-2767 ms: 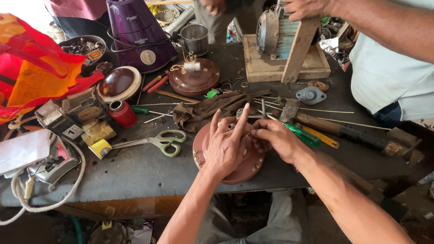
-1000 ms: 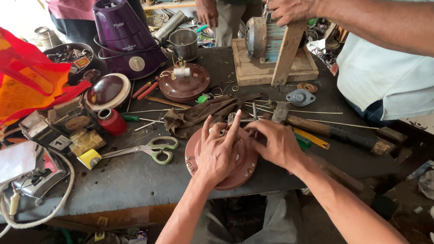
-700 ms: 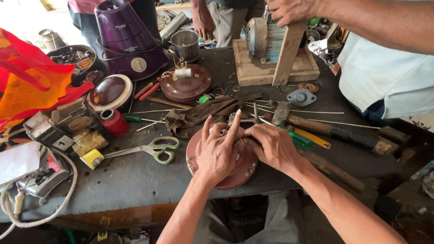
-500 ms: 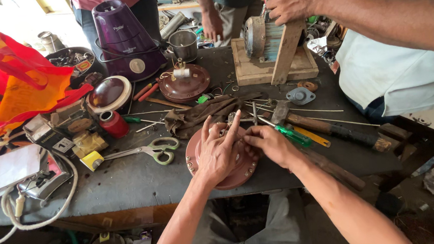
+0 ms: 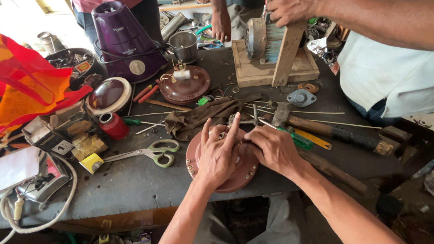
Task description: The person works on the base of a small appliance, likely a fan, using a screwdriver to tighten screws on a socket holder. They manipulate wires and components within the base while seated at a cluttered workbench.
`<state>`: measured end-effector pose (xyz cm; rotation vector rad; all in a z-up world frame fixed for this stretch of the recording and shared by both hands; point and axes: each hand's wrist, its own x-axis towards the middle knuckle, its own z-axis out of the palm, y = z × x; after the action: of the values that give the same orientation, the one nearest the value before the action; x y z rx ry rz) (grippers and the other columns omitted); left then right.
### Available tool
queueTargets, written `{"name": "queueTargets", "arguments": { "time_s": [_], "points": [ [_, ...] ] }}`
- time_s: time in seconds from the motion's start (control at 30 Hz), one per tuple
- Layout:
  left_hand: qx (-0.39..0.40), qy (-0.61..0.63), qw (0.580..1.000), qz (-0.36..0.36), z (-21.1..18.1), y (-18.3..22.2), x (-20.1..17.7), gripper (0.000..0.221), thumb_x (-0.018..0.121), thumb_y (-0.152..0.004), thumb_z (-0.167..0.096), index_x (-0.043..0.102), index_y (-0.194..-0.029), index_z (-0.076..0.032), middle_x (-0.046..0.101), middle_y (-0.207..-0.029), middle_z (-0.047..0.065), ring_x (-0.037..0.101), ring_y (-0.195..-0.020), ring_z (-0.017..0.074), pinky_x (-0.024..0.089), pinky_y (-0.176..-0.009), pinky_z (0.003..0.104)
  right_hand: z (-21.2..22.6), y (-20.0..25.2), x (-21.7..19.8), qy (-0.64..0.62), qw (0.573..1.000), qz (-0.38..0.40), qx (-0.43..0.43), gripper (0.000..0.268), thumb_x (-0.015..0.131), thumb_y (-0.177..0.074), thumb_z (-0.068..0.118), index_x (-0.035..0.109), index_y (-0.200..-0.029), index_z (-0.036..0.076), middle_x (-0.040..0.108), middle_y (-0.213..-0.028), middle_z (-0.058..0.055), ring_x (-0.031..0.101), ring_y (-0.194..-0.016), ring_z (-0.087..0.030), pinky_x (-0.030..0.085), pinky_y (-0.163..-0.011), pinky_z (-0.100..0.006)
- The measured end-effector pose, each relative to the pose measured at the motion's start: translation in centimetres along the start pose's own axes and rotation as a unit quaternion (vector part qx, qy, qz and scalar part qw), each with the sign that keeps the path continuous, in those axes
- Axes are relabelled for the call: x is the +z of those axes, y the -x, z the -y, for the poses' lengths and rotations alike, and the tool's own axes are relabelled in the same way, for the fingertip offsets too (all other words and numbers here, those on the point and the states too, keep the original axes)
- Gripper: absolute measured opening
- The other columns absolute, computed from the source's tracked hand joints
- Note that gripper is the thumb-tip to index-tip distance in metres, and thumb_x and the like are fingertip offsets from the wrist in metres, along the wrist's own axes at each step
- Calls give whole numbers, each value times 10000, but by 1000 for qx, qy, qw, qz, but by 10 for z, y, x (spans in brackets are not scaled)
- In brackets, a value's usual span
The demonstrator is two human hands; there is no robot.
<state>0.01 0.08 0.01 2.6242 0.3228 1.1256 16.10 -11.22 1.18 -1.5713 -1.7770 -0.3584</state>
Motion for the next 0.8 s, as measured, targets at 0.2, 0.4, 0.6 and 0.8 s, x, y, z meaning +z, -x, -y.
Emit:
{"name": "queueTargets", "arguments": {
  "time_s": [0.2, 0.4, 0.6, 0.8],
  "points": [
    [2, -5, 1000, 1, 0, 1, 2, 797, 674, -880, -127, 338, -1599, -63, 761, -908, 32, 590, -1164, 299, 227, -1237, 568, -14, 9, 21, -303, 916, 71, 254, 101, 675, -918, 95, 709, -986, 29, 734, -814, -52, 716, -706, -150, 552, -629, -309],
    [0, -15, 1000, 19, -1, 0, 1, 822, 672, -865, -113, 317, -1607, -78, 758, -885, 34, 592, -1167, 308, 212, -1236, 576, -46, 16, 40, -573, 665, 124, 463, 138, 606, -954, 130, 700, -920, 35, 693, -723, -35, 629, -591, -130, 503, -554, -262],
    [-4, -7, 1000, 12, 0, 1, 0, 829, 669, -856, -104, 317, -1606, -82, 745, -875, 27, 593, -1163, 299, 217, -1242, 566, -44, 13, 27, -448, 764, 137, 443, 209, 592, -958, 190, 706, -890, 29, 693, -682, -45, 645, -577, -147, 496, -519, -279],
    [5, -4, 1000, 14, 2, -1, 1, 824, 671, -846, -92, 337, -1600, -74, 746, -887, 20, 588, -1161, 298, 222, -1247, 574, -14, 7, -2, -82, 992, 26, 95, 230, 737, -813, 94, 691, -1034, 49, 738, -901, -81, 741, -799, -244, 584, -674, -345]
  ]
}}
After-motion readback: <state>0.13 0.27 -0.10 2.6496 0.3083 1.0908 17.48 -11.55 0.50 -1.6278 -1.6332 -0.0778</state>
